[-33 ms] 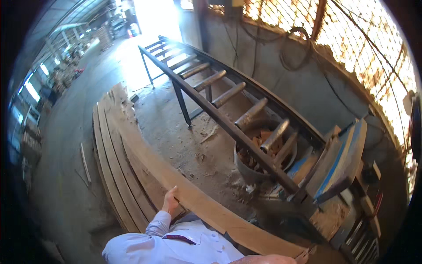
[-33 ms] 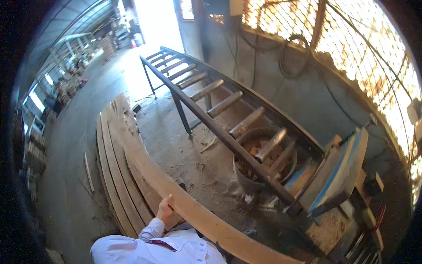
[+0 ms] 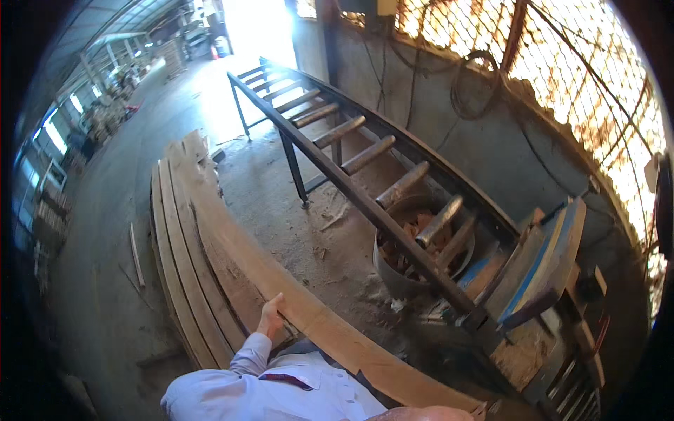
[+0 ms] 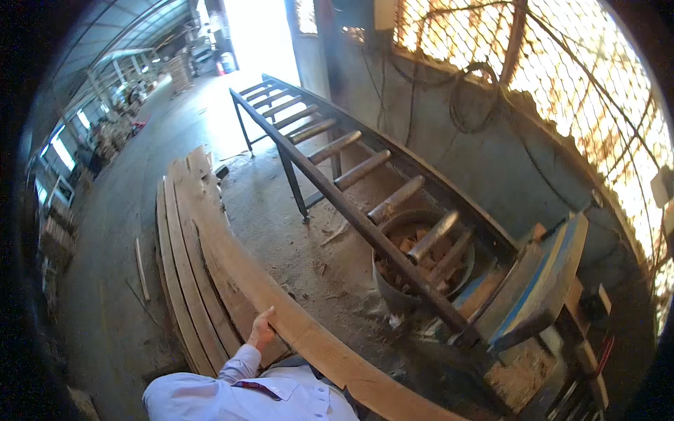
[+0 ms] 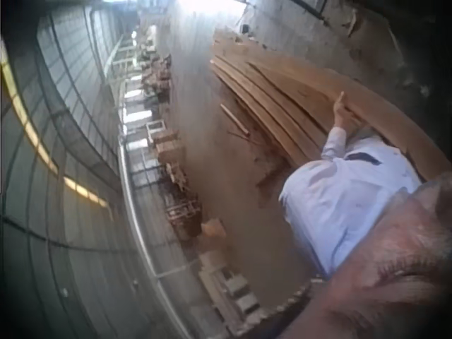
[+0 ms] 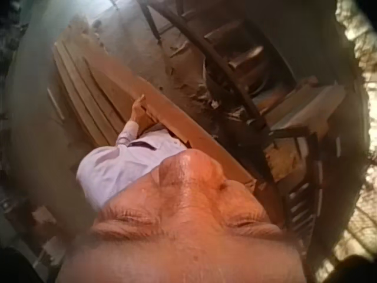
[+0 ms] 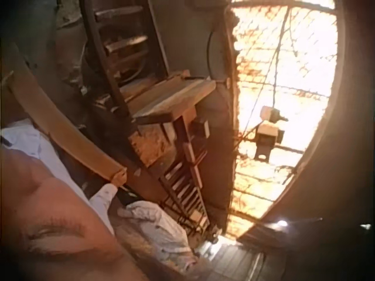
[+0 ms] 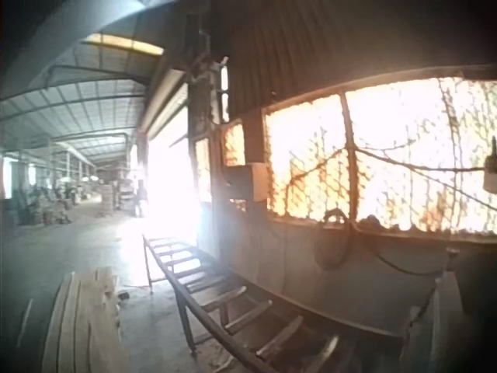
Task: The person cuts wooden planks into smaller pieces using a cutting machine, retrieves another plank from a stack on the floor, and feeds it into the machine to cut more segments.
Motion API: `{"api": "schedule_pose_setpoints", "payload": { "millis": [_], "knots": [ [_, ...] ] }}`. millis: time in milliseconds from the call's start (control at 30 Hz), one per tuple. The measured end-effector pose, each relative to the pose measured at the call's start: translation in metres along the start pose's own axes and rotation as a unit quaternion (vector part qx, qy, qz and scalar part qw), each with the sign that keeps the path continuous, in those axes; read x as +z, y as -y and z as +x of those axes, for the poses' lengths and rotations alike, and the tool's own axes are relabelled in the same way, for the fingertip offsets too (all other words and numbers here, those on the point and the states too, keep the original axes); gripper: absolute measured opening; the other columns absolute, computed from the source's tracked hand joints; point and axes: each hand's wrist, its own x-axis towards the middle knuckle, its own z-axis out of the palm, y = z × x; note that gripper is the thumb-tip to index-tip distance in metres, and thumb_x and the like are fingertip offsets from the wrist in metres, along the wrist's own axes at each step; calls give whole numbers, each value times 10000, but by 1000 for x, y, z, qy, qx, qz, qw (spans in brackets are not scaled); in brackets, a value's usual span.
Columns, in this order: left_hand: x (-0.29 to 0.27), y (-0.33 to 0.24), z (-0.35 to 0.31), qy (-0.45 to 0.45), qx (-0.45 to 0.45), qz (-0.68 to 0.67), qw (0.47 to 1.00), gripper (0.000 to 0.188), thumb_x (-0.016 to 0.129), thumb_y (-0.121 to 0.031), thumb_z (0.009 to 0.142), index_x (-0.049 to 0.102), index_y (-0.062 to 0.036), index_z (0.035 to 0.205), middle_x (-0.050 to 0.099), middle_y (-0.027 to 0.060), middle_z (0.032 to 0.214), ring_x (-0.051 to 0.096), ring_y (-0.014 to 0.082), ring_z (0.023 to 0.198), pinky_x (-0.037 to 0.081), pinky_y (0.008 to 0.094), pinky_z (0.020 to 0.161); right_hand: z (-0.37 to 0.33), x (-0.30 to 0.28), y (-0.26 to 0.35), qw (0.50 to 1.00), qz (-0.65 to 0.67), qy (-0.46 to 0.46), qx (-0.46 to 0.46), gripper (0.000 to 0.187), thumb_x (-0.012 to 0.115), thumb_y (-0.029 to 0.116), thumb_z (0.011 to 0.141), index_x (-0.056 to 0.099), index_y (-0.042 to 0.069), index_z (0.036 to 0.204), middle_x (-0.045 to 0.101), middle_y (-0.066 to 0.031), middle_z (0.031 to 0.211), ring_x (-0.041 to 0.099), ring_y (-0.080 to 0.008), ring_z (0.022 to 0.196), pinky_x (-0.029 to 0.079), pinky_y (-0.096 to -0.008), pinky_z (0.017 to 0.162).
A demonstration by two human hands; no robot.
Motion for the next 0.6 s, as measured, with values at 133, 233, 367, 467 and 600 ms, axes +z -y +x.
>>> {"api": "schedule_pose_setpoints", "payload": {
  "millis": [133, 233, 367, 467, 600],
  "knots": [
    [57, -15, -17, 24, 91, 64, 993, 376, 671, -194, 938, 604, 44, 1221, 685, 125, 1128, 661, 280, 1011, 533, 411, 914, -1, 8, 0, 993, -79, 8, 83, 664, 385, 561, 1009, 720, -1, 1123, 696, -268, 1078, 648, -457, 995, 499, -501, 886],
    [117, -15, -14, 121, 384, 379, 833, 364, 691, -183, 925, 627, 54, 1194, 696, 125, 1104, 677, 262, 972, 539, 388, 884, 7, 10, -21, 986, -31, -6, 162, 689, 373, 581, 999, 730, -1, 1095, 688, -279, 1090, 636, -474, 1014, 493, -511, 888],
    [202, -7, 1, 98, 112, 147, 978, 309, 673, -147, 931, 636, 33, 1180, 690, 143, 1125, 678, 291, 1001, 543, 427, 874, 30, -25, -31, 990, -51, 32, 130, 675, 389, 555, 998, 721, -26, 1086, 684, -291, 1084, 629, -483, 1017, 488, -520, 892],
    [246, 22, 41, 137, 67, 91, 984, 328, 684, -152, 923, 628, 40, 1184, 691, 135, 1091, 682, 289, 972, 553, 418, 857, 39, -60, -4, 990, -38, -50, 124, 672, 395, 547, 998, 722, -36, 1069, 684, -295, 1076, 629, -479, 1022, 486, -518, 895],
    [294, 71, 64, 204, 26, 21, 978, 363, 689, -175, 922, 615, 66, 1183, 691, 131, 1060, 684, 292, 954, 565, 419, 840, 55, -50, -72, 931, -22, -306, -196, 661, 435, 574, 980, 719, -10, 1103, 678, -297, 1096, 631, -474, 1033, 482, -521, 903]
  ]
}}
